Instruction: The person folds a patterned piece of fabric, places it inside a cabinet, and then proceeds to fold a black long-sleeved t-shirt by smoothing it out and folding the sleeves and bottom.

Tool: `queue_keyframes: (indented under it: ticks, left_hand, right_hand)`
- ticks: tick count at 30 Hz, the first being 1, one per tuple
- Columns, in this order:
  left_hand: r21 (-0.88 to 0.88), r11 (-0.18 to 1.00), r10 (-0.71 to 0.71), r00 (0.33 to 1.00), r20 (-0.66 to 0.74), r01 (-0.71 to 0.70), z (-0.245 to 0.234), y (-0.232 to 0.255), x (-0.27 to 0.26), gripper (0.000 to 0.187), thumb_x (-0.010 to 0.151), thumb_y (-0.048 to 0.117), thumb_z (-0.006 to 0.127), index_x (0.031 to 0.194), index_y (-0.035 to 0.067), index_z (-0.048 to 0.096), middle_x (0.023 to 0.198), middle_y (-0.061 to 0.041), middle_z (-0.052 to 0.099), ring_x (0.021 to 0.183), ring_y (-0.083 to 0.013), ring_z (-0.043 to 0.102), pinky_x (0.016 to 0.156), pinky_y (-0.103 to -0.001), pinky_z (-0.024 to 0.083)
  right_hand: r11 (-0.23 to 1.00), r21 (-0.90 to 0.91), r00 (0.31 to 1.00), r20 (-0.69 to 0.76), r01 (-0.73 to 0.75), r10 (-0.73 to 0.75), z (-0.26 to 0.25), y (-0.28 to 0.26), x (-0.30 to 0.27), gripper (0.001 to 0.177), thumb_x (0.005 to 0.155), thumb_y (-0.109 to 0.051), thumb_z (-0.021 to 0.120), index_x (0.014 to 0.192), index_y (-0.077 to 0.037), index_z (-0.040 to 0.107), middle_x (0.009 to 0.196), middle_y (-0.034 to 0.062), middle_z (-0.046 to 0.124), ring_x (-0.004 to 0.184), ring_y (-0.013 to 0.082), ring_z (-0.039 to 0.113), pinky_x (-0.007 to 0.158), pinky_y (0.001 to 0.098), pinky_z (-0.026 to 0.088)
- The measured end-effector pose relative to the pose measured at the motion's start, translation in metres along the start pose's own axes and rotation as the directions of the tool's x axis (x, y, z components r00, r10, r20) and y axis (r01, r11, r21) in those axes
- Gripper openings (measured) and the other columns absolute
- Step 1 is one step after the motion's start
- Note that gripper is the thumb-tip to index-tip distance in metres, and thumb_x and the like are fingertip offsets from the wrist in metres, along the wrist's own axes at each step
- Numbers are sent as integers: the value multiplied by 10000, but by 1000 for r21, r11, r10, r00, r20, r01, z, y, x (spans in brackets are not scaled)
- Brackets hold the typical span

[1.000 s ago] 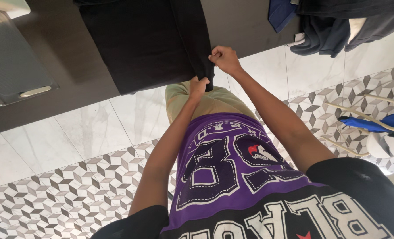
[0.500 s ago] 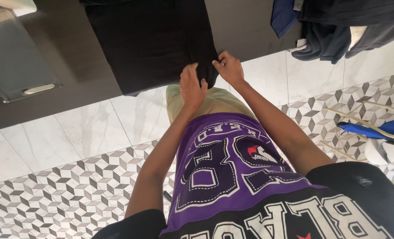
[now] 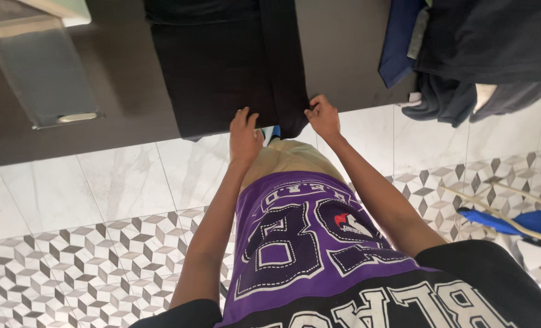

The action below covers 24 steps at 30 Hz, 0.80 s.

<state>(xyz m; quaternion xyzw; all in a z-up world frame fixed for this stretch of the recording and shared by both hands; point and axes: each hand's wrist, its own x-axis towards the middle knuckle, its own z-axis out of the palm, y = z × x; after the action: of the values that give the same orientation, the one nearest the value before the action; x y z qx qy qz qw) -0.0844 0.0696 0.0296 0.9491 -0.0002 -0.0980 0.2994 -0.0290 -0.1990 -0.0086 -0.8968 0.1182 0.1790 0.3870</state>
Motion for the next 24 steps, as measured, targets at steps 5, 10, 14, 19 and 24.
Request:
queue_keyframes:
  ticks: [5,10,14,19,24]
  left_hand:
    - [-54,953,-301,943,-138,297,-43,-46,-10,635,848,81,727,1442,51,505,1486,-220,449,1394,-392,414,1168,-479,354]
    - [-72,825,-563,803,-193,561,-82,-91,-2,693,879,163,751,1484,59,430,1397,-188,463,1307,-357,458,1078,-477,420]
    - [-97,762,-648,752,-122,640,-100,-124,13,686,873,228,766,1463,71,452,1350,-179,479,1276,-348,487,1036,-466,454]
    - [-88,750,-661,748,-61,655,-108,-158,26,696,828,296,812,1418,102,498,1301,-155,538,1238,-333,542,1002,-464,487]
    - [-153,813,-575,817,-50,562,-108,-180,35,597,818,304,815,1326,122,562,1173,-85,645,1175,-299,588,949,-468,508]
  right_hand:
    - [999,12,999,14,-30,30,-1,1,2,227,847,-156,800,989,-84,637,723,33,672,679,162,670,677,341,544]
    - [996,12,996,20,-90,90,4,3,5,234,848,-175,804,997,-75,655,762,37,688,718,153,669,709,334,554]
    - [989,-39,989,33,-141,142,8,5,13,257,828,-194,820,993,-75,664,821,47,708,785,169,686,770,344,562]
    - [951,-137,960,-22,-278,278,12,-25,28,272,805,-181,793,1037,-97,676,892,74,740,875,227,721,840,369,564]
    - [980,-182,944,-330,-82,18,36,-102,27,328,827,-156,778,1120,-60,665,899,136,728,882,319,694,798,438,533]
